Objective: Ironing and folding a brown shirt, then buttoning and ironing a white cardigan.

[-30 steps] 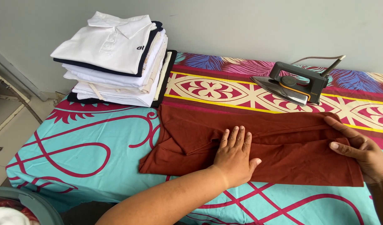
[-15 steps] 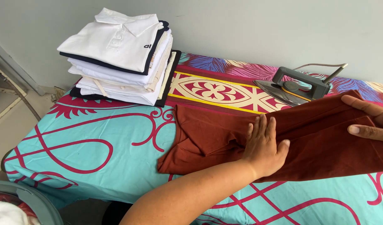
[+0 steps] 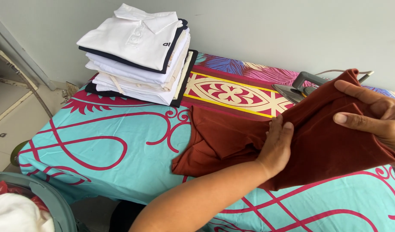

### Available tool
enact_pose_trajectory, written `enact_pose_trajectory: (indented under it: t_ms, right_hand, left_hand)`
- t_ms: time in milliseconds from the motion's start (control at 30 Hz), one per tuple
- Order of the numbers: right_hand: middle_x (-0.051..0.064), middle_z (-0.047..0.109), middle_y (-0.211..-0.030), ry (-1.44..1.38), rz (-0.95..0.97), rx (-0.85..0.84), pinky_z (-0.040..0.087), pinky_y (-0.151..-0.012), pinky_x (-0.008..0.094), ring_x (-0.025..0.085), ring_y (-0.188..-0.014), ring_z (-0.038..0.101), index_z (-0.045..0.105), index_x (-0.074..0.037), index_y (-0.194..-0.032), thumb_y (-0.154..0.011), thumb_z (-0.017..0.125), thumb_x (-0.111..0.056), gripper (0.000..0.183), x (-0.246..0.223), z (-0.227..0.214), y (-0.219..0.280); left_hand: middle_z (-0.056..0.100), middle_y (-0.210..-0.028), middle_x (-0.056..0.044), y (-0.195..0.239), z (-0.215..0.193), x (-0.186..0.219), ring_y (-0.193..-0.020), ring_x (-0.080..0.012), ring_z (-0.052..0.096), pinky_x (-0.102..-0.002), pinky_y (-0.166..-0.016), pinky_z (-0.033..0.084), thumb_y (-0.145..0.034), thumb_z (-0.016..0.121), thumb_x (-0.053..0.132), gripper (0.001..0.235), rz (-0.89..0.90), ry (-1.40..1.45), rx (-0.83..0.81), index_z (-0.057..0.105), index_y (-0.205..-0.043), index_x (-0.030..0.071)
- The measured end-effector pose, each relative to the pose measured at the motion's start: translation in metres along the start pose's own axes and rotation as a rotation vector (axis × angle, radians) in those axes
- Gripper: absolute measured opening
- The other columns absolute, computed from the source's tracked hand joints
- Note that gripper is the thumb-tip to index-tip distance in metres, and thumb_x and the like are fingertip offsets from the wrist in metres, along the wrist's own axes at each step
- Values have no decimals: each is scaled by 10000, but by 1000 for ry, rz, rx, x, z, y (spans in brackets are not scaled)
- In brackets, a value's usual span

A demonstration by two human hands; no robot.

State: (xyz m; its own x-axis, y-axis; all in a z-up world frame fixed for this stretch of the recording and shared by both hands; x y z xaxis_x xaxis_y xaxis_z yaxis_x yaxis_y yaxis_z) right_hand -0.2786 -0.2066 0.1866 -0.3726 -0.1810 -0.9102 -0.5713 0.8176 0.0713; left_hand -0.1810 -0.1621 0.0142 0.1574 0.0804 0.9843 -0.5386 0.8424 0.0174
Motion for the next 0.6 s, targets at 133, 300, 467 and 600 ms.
enact_pose_trajectory:
  t_ms: [133, 300, 467, 600]
  right_hand:
    - [109, 668, -1239, -3, -67, -68, 460, -985, 291, 219, -1096, 603, 552, -103, -1538, -829, 635, 39, 728, -2, 27, -15]
    - [22, 534, -808, 114, -193, -323, 422, -604, 311, 153, -720, 508, 569, -90, -1534, -747, 830, -161, 832, -1, 95, -30]
    - [184, 755, -1016, 338, -170, -459, 575, -904, 377, 252, -662, 799, 454, -256, -1579, -762, 842, -299, 906, -13, 167, -7]
    - [246, 761, -1013, 181, -371, -493, 585, -843, 398, 316, -807, 799, 436, -241, -1593, -863, 764, -212, 801, -25, 179, -14]
  left_hand:
    - [205, -1713, -112, 2, -69, 20, -1591, -182, 163, -317, -1274, 98, -1008, 219, 524, 765, 151, 33, 20, 230, -1603, 43]
    - [292, -1703, -144, 14, -155, 31, -1573, -284, 269, -472, -1245, 166, -835, 283, 776, 951, -187, 481, -3, 350, -1602, 218]
    - [279, -1656, -204, 46, -173, 48, -1564, -391, 217, -614, -1250, 124, -844, 305, 923, 1087, -200, 689, -67, 214, -1658, 208]
    - [424, -1612, -131, 33, -205, 9, -1466, -336, 425, -561, -1207, 350, -876, 617, 683, 889, -225, 592, 153, 331, -1620, 288]
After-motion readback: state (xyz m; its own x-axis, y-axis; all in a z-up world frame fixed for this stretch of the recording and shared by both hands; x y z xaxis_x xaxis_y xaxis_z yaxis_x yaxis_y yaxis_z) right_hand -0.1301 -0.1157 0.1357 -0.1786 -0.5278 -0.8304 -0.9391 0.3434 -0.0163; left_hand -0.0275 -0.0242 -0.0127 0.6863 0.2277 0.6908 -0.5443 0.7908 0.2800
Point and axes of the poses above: each hand's wrist, its own y-axis away from the middle knuckle, its own z-axis out of the palm, x = y × z, the point moved 4 cm from there along -y, towards the middle knuckle
